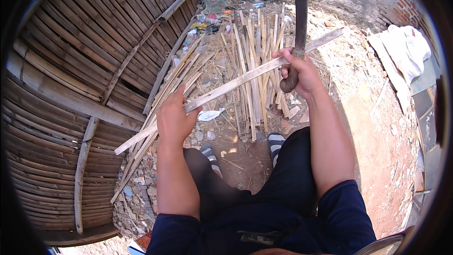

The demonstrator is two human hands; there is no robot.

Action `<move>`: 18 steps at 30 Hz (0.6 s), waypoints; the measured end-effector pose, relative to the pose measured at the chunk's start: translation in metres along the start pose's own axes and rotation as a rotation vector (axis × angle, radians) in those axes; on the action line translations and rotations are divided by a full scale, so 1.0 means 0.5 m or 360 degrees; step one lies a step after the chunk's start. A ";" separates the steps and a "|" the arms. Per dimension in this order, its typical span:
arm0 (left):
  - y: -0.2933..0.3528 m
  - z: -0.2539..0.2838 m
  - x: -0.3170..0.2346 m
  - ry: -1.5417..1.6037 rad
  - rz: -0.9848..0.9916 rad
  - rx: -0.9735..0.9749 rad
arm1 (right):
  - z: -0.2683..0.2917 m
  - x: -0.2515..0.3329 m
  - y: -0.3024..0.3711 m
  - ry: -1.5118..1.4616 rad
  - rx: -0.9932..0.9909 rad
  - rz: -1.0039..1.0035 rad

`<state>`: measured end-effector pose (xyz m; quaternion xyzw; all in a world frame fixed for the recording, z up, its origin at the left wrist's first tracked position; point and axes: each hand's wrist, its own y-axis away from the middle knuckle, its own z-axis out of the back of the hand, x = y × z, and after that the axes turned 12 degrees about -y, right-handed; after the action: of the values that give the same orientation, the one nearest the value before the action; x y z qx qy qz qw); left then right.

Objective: The person scrapes thin strips of bamboo using a large knife to smooth the surface while sitting on the ground.

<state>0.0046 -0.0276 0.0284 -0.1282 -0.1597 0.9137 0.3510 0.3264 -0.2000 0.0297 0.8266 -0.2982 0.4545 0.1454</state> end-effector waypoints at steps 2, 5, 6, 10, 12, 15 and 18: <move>0.001 -0.008 -0.024 0.0026 -0.0113 -0.0028 | -0.019 -0.002 0.000 -0.0076 -0.0021 0.0044; 0.004 -0.025 -0.034 0.0134 -0.0130 0.0073 | -0.047 0.007 0.009 -0.0142 -0.0007 0.0060; 0.006 -0.029 -0.031 0.0179 -0.0111 0.0130 | -0.054 0.011 0.013 -0.0144 0.0012 0.0068; -0.002 -0.013 -0.001 0.0201 -0.0010 0.0323 | -0.052 0.034 0.026 0.0213 -0.0139 0.0197; -0.008 0.009 0.010 0.0117 0.0171 0.0462 | -0.012 0.031 0.021 0.0558 -0.0244 0.0254; -0.002 0.003 0.034 -0.0012 0.0225 0.0282 | 0.021 0.029 0.013 0.1034 -0.0223 0.0278; 0.000 -0.008 0.047 -0.0021 0.0277 0.0328 | 0.003 0.021 0.018 0.1618 0.0049 0.0400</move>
<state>-0.0107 -0.0108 0.0220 -0.0989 -0.0556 0.9531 0.2805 0.3260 -0.2117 0.0375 0.4616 -0.2802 0.8166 0.2040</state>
